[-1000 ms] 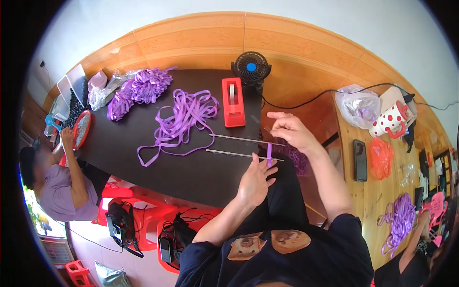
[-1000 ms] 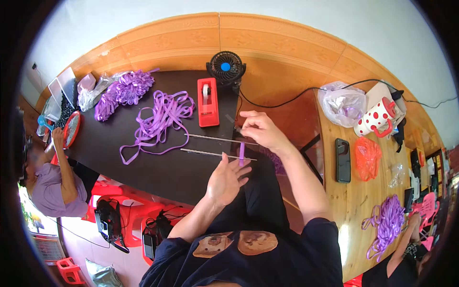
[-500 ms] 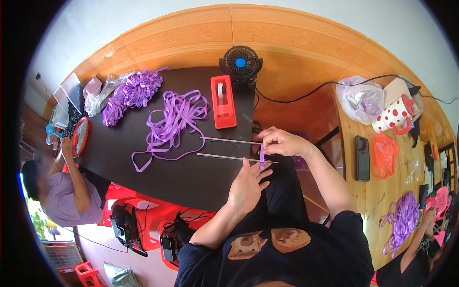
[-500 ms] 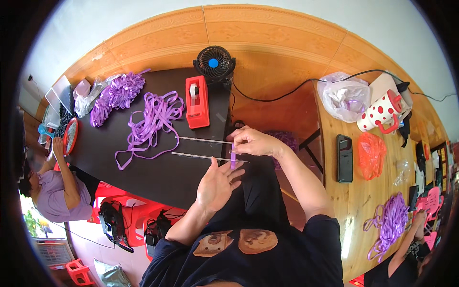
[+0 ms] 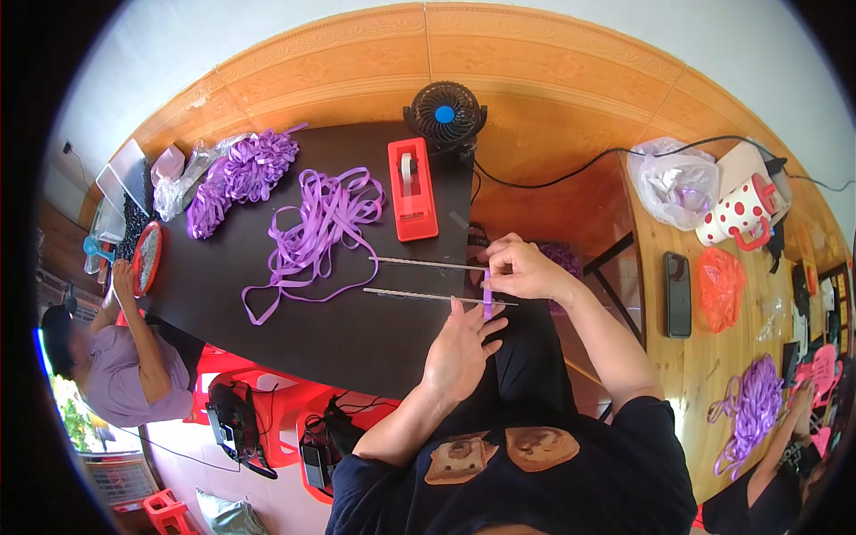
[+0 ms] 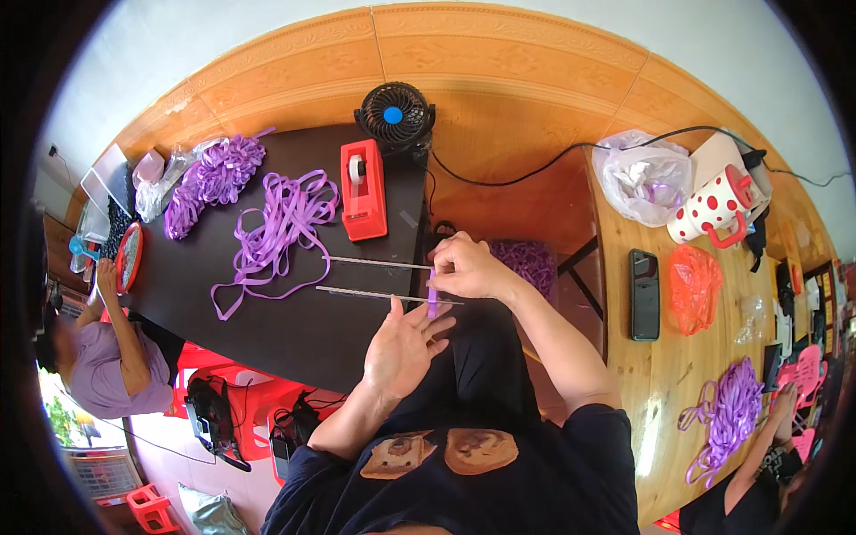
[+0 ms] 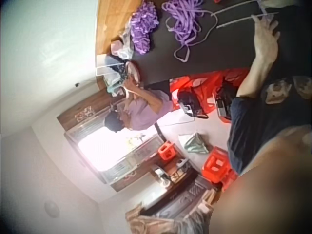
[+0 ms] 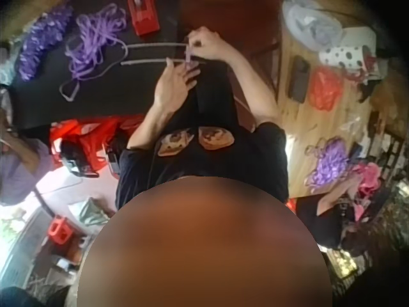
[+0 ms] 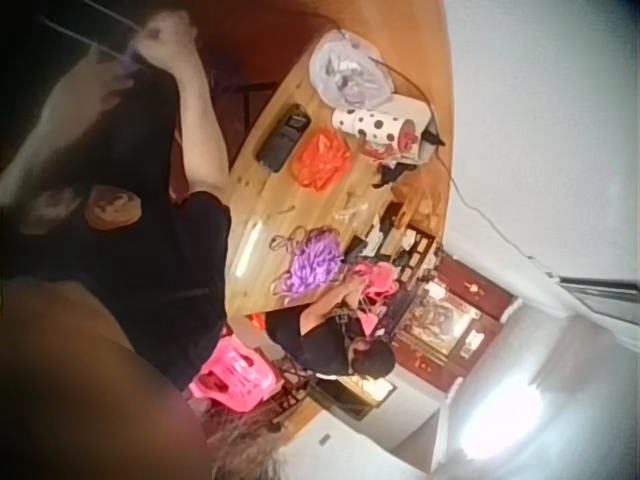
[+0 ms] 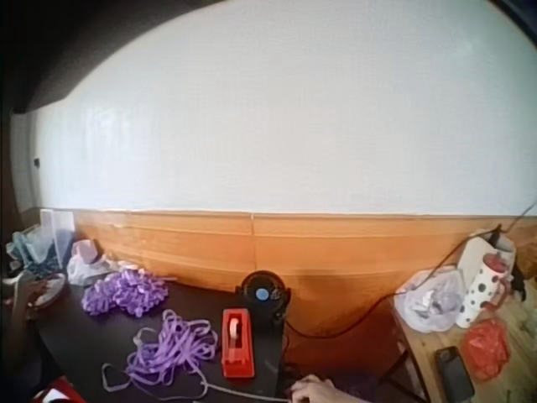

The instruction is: Wrapping and tying purple ribbon around two metal rods to create a decorative item.

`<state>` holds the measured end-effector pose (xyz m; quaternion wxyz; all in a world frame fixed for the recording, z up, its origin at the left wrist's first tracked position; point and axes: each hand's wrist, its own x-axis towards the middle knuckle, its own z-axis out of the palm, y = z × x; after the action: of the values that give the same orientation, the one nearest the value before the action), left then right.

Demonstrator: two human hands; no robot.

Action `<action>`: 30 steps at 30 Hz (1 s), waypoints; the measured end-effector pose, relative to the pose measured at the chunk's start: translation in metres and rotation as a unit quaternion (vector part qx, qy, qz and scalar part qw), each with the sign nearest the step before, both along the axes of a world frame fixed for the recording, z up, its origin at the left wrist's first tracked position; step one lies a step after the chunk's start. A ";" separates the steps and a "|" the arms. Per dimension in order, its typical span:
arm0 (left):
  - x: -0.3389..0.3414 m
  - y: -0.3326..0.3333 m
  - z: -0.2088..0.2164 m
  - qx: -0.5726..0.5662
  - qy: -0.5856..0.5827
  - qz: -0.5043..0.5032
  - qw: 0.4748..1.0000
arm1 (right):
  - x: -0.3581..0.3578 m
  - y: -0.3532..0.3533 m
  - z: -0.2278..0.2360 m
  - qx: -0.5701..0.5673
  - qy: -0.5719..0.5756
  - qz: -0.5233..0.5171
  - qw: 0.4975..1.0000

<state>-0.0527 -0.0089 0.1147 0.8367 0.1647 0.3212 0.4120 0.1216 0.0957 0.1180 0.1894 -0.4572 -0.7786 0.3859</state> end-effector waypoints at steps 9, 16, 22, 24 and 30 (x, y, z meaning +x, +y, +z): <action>0.001 0.000 -0.002 0.009 -0.021 -0.004 1.000 | -0.043 -0.022 0.027 0.113 -0.281 -0.123 0.945; 0.001 0.000 -0.007 0.011 -0.035 0.000 0.999 | -0.053 -0.046 0.020 0.300 -0.319 -0.231 0.869; -0.002 -0.001 -0.013 0.008 -0.052 0.002 0.999 | -0.040 -0.050 0.017 0.318 -0.286 -0.283 0.858; -0.002 -0.001 -0.011 0.005 -0.047 0.005 0.999 | -0.030 -0.051 0.020 0.253 -0.186 -0.301 0.900; 0.000 -0.002 -0.002 0.010 -0.013 -0.002 1.000 | 0.026 -0.041 -0.032 -0.123 0.248 -0.289 0.916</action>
<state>-0.0528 -0.0108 0.1129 0.8399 0.1683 0.3060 0.4156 0.1476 0.0548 0.0857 0.4217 -0.5716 -0.4868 0.5084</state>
